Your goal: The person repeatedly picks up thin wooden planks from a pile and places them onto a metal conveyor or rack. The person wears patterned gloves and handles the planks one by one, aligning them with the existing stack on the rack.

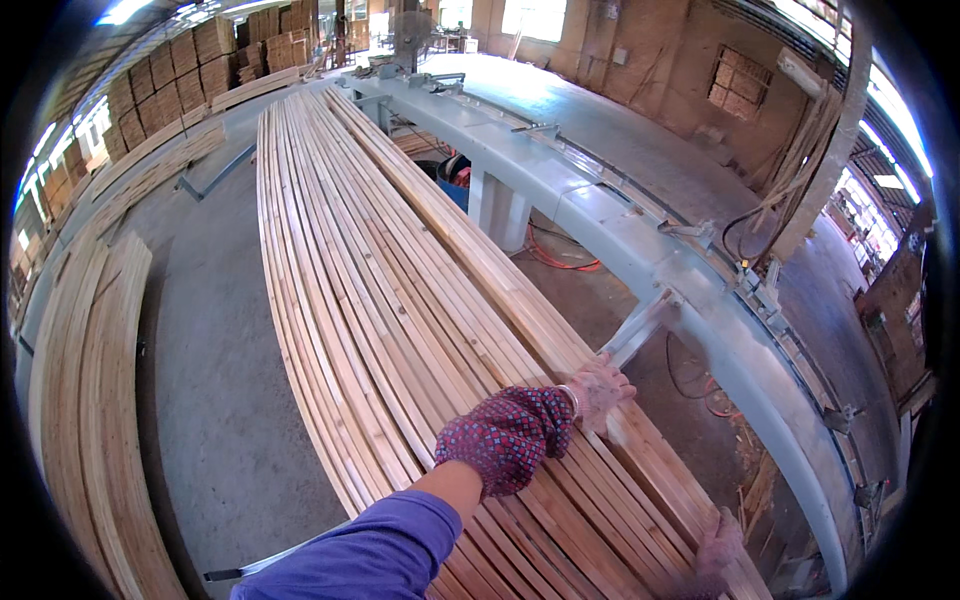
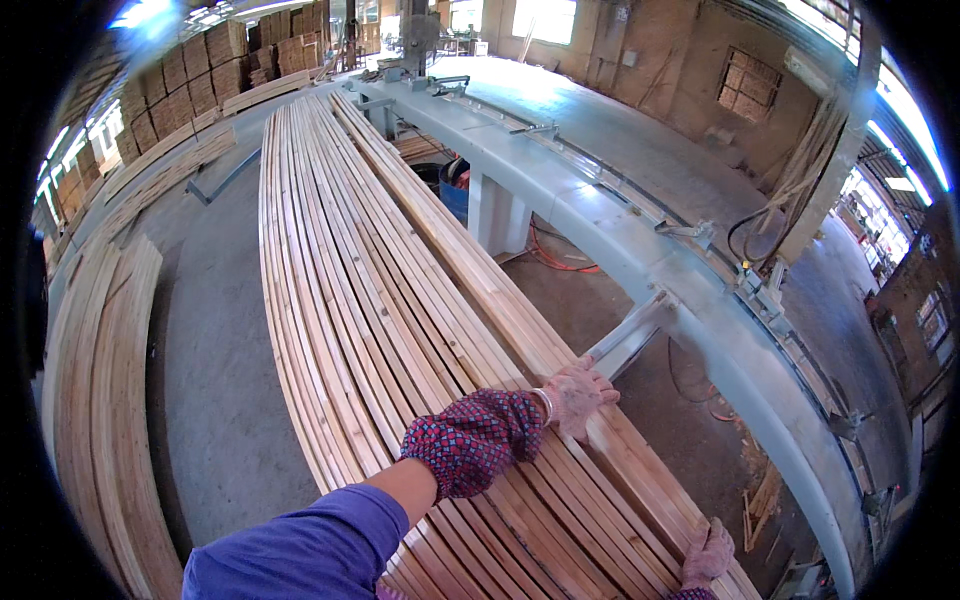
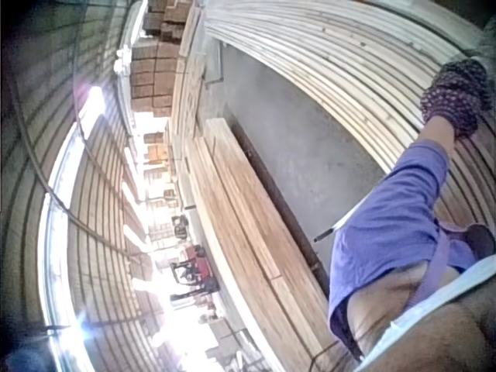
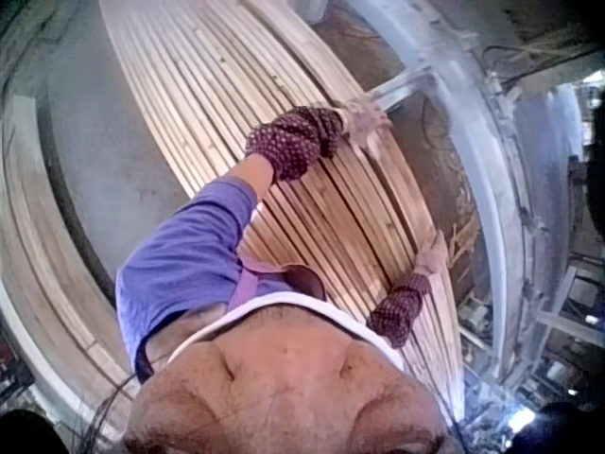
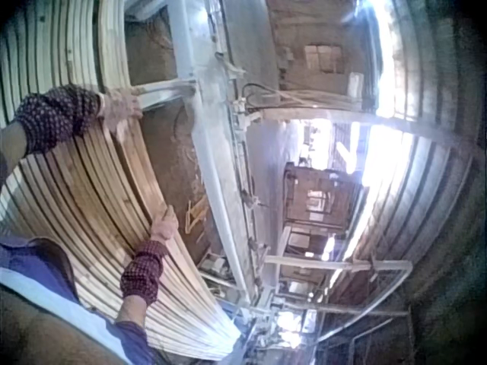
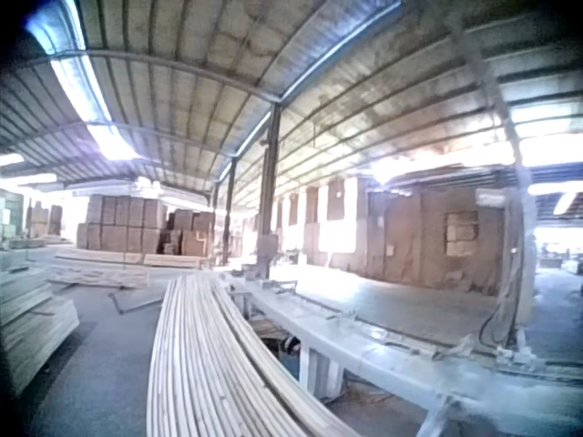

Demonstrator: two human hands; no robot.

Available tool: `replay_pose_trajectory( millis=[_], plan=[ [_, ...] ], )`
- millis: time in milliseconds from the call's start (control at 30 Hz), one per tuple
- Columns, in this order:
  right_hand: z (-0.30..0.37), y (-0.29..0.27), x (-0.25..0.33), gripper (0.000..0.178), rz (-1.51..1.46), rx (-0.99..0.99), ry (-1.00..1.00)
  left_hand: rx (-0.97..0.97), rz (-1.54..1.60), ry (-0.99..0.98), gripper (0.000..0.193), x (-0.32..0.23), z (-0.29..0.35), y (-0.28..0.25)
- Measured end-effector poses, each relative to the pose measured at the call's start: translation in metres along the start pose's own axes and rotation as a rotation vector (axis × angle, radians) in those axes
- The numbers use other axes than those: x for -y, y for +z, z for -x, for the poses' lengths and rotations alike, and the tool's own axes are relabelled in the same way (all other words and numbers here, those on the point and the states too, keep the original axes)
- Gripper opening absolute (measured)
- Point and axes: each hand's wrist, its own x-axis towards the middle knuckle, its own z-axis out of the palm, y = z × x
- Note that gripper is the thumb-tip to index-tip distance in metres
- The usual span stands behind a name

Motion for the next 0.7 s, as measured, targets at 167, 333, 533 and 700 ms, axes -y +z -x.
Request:
replay_pose_trajectory(
  millis=[167, 333, 533, 700],
  plan=[
    [-0.0044, -0.0024, 0.0088, 0.048, -0.022, 0.012, -0.014, -0.063, -0.002, -0.002, 0.094, 0.0061, 0.0011, 0.0128],
    [-0.0024, -0.0023, 0.0083, 0.051, 0.004, 0.012, 0.014, -0.034, -0.016, -0.006, 0.098, 0.0015, 0.0015, 0.0052],
    [-0.0030, 0.0025, 0.0043, 0.052, -0.016, -0.003, -0.001, -0.030, -0.003, -0.009, 0.098, 0.0014, 0.0054, 0.0038],
    [-0.0016, -0.0020, 0.0074, 0.050, -0.015, 0.014, 0.004, -0.023, -0.034, -0.008, 0.099, 0.0017, 0.0014, 0.0075]
  ],
)
